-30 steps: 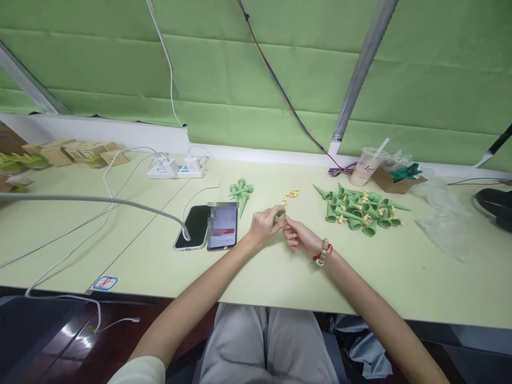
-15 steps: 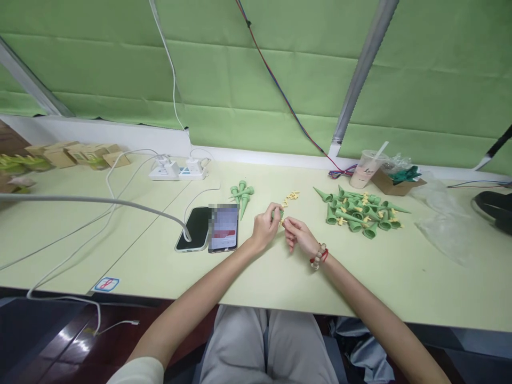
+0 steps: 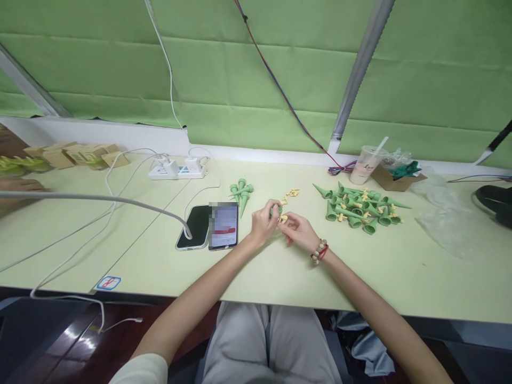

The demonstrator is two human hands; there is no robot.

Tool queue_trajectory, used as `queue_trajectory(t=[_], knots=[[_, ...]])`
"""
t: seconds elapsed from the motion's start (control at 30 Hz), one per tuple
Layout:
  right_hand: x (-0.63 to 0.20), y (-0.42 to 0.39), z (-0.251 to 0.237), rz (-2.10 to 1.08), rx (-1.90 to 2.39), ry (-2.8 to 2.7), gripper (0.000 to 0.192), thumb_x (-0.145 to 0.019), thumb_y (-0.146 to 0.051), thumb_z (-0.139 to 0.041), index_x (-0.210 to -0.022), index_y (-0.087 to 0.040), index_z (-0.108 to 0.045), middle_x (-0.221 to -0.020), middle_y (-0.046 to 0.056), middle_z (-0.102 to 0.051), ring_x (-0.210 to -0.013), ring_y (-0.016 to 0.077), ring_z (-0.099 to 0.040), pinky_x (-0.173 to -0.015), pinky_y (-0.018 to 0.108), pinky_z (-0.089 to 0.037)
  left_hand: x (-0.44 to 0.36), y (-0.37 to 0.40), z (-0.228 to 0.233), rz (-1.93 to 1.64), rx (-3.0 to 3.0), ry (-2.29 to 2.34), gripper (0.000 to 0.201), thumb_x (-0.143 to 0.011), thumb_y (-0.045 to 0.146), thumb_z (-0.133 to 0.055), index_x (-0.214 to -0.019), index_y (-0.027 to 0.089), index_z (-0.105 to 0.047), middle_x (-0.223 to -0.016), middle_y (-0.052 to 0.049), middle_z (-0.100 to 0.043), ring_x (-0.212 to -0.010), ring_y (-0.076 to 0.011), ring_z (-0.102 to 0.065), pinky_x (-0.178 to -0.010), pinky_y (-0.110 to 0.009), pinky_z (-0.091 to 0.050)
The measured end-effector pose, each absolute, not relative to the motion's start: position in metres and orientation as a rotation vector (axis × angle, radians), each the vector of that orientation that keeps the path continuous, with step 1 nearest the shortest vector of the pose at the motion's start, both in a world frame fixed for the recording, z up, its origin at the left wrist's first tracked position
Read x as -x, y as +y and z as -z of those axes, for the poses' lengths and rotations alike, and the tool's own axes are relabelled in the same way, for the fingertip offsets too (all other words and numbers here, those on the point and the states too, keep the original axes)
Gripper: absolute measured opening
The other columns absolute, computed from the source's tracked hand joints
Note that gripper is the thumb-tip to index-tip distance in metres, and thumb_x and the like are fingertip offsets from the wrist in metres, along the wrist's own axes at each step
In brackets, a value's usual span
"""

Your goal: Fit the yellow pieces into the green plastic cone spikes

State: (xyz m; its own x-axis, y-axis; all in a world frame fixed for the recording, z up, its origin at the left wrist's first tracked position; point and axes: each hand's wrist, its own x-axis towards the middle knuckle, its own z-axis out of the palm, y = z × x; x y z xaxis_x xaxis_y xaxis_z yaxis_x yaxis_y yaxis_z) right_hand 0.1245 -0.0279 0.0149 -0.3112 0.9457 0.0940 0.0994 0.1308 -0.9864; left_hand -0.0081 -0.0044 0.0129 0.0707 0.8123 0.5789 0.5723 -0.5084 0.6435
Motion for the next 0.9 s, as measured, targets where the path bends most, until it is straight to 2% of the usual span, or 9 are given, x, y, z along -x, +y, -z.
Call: queue_trajectory(t=[0.17,0.37,0.47,0.6,0.83,0.9], knots=[[-0.122,-0.028,-0.016,-1.304,1.132,-1.405,0.033,-0.060,-0.041,-0.069,-0.080,-0.018,-0.057,-0.073,-0.001,-0.058,-0.050,0.0103,-0.058,-0.045,0.023,-0.051,0.006,-0.006,-0.014,-1.328,-2.091,1.363,0.026,-0.086,0.033,-0.031,-0.088,0.020,-0.054,-0.052,0.005,-0.051,-0.041,-0.0084,-0.042,-0.049,-0.020,-0.030],[-0.124,-0.027,-0.018,-1.385,1.168,-1.302,0.042,-0.049,-0.043,-0.076,-0.077,-0.015,-0.061,-0.065,0.001,-0.061,-0.056,0.0146,-0.062,-0.048,0.025,-0.054,0.002,-0.008,-0.013,-1.314,-2.061,1.349,0.026,-0.086,0.034,-0.031,-0.086,0.020,-0.053,-0.049,0.006,-0.047,-0.040,-0.0078,-0.040,-0.048,-0.020,-0.030],[-0.128,-0.025,-0.019,-1.401,1.157,-1.375,0.043,-0.053,-0.047,-0.074,-0.079,-0.014,-0.061,-0.070,0.003,-0.063,-0.056,0.0146,-0.062,-0.048,0.025,-0.054,-0.001,-0.008,-0.013,-1.346,-1.978,1.360,0.029,-0.087,0.036,-0.028,-0.084,0.020,-0.052,-0.051,0.006,-0.044,-0.041,-0.0076,-0.039,-0.049,-0.019,-0.031],[-0.132,-0.025,-0.022,-1.370,1.102,-1.477,0.043,-0.066,-0.055,-0.061,-0.083,-0.015,-0.064,-0.083,0.006,-0.066,-0.058,0.0142,-0.063,-0.048,0.026,-0.054,-0.002,-0.007,-0.014,-1.386,-1.854,1.335,0.036,-0.089,0.041,-0.022,-0.085,0.019,-0.051,-0.053,0.005,-0.044,-0.046,-0.0082,-0.043,-0.051,-0.019,-0.034],[-0.133,-0.026,-0.019,-1.326,1.063,-1.481,0.041,-0.067,-0.054,-0.061,-0.074,-0.014,-0.065,-0.071,0.006,-0.066,-0.071,0.0176,-0.063,-0.063,0.030,-0.055,0.004,-0.001,-0.009,-1.332,-2.177,1.436,0.031,-0.087,0.035,-0.028,-0.087,0.019,-0.055,-0.051,0.005,-0.044,-0.041,-0.0083,-0.040,-0.051,-0.020,-0.030],[-0.133,-0.025,-0.018,-1.340,1.065,-1.500,0.041,-0.068,-0.054,-0.059,-0.075,-0.014,-0.065,-0.072,0.007,-0.066,-0.072,0.0184,-0.063,-0.062,0.031,-0.055,0.007,0.000,-0.010,-1.298,-2.245,1.458,0.032,-0.086,0.034,-0.028,-0.088,0.019,-0.056,-0.050,0.005,-0.045,-0.041,-0.0089,-0.042,-0.051,-0.021,-0.029]])
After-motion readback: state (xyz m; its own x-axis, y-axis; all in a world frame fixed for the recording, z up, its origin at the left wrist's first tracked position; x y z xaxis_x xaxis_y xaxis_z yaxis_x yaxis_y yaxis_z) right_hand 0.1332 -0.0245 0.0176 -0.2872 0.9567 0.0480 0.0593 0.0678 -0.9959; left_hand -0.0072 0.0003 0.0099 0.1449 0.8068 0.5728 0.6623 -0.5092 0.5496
